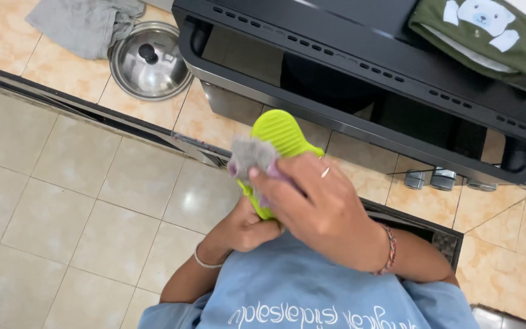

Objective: Cleaning the exterior of an air fryer and a small oven with a cloth.

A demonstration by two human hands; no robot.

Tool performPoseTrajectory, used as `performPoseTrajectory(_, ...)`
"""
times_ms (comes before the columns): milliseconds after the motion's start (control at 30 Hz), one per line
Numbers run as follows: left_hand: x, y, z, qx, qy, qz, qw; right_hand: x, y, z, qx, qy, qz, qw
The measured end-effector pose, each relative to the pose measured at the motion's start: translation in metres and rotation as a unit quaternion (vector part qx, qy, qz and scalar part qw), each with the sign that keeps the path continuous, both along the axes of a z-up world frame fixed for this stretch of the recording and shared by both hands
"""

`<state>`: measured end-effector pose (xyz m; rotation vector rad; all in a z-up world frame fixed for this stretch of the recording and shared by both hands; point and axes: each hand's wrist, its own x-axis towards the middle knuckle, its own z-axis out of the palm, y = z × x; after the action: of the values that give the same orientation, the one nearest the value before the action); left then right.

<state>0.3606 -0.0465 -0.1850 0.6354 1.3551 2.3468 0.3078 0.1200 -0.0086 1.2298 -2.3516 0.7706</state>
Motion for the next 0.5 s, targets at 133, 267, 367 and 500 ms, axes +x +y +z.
performPoseTrajectory(133, 0.002, -0.003, 0.024, 0.0, 0.002, 0.036, 0.999, 0.006, 0.011, -0.008, 0.017, -0.022, 0.084, 0.996)
performPoseTrajectory(267, 0.006, -0.015, 0.018, 0.003, 0.052, 0.088, 0.995, 0.01, 0.026, -0.019, 0.044, -0.068, 0.14, 0.987)
performPoseTrajectory(367, 0.013, -0.012, -0.007, 0.043, 0.009, 0.068, 0.997, 0.016, 0.033, -0.01, 0.077, -0.093, 0.128, 0.984)
performPoseTrajectory(500, 0.013, -0.012, 0.021, 0.07, -0.062, 0.037, 0.995, 0.017, 0.066, -0.011, 0.079, -0.153, 0.093, 0.981)
